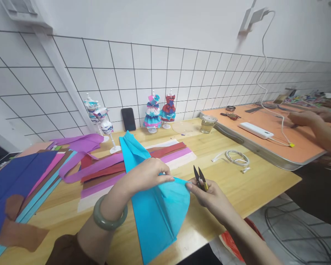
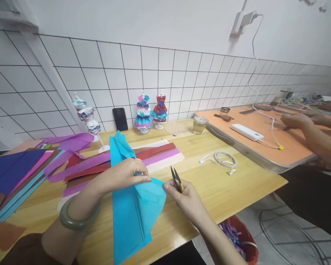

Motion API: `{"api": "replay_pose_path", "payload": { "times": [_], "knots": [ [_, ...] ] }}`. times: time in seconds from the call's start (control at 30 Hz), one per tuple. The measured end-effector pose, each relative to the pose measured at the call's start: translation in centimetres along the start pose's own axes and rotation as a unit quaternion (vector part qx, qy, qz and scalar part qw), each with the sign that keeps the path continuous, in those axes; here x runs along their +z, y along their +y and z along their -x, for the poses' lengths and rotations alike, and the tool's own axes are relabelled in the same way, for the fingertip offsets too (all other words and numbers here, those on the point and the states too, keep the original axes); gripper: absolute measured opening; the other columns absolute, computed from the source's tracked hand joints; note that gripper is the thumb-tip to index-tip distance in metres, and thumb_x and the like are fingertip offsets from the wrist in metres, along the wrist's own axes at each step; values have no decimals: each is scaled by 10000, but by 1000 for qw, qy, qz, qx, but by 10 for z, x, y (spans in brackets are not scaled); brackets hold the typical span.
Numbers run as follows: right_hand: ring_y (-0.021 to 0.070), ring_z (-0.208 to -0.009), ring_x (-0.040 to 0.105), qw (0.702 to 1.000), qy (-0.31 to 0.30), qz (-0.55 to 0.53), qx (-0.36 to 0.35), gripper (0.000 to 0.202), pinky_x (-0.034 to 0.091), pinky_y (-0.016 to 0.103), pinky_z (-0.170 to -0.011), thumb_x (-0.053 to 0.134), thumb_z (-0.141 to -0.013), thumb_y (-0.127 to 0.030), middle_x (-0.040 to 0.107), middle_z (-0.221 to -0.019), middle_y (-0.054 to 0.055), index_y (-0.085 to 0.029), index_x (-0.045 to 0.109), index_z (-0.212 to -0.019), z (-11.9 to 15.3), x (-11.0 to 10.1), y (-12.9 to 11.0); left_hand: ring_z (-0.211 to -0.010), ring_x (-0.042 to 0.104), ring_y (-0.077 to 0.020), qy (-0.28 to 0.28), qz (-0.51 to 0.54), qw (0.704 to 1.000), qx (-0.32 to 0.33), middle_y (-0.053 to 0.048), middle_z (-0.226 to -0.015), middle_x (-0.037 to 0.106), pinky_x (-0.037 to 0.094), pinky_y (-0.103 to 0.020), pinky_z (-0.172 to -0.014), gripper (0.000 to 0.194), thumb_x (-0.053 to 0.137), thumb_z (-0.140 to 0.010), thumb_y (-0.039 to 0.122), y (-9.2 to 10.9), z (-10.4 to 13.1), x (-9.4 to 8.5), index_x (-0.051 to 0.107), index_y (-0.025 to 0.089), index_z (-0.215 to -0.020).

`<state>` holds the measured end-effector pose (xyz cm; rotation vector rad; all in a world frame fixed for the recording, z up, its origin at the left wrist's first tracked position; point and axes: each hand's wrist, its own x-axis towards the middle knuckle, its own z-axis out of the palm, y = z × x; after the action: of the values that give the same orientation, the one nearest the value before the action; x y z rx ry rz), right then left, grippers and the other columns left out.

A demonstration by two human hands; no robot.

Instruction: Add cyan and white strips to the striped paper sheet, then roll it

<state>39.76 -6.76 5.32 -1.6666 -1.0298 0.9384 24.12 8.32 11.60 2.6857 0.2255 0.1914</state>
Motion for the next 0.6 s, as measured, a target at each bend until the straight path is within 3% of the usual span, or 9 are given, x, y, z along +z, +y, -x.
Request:
{"api": "replay_pose_path", "payload": {
  "times": [0.17, 0.27, 0.43, 0.6],
  "knots": [
    [75, -466, 234, 998, -50, -13, 37, 462, 190, 201, -421, 372, -814, -597, 274, -556, -58, -176, 550, -882, 10, -18, 9, -640, 533, -112, 0, -6, 1000, -8, -1, -679, 627, 326, -226, -580, 302, 488, -843, 383, -10, -4, 6, 618, 154, -695],
    [94, -502, 311, 997, -60, 13, 47, 497, 270, 209, -453, 290, -837, -604, 361, -590, -34, -181, 551, -858, 17, -27, 10, -623, 532, -106, -9, 1, 1000, -7, -1, -672, 628, 322, -221, -572, 311, 483, -845, 385, -13, -5, 9, 612, 152, -684],
    [154, -685, 463, 994, -48, 92, 30, 443, 389, 251, -652, 371, -818, -588, 527, -752, 25, -198, 582, -830, 24, -36, 10, -640, 541, -104, -13, 22, 1000, 2, -2, -699, 639, 332, -216, -582, 303, 476, -851, 372, -14, -6, 11, 613, 151, -696],
    [135, -584, 401, 992, -81, 86, 40, 481, 351, 234, -553, 373, -800, -618, 465, -643, 7, -184, 581, -811, 23, -37, 11, -656, 546, -108, -13, 32, 999, 7, -2, -709, 640, 344, -218, -600, 299, 471, -852, 378, -13, -6, 12, 616, 157, -712]
  ]
}}
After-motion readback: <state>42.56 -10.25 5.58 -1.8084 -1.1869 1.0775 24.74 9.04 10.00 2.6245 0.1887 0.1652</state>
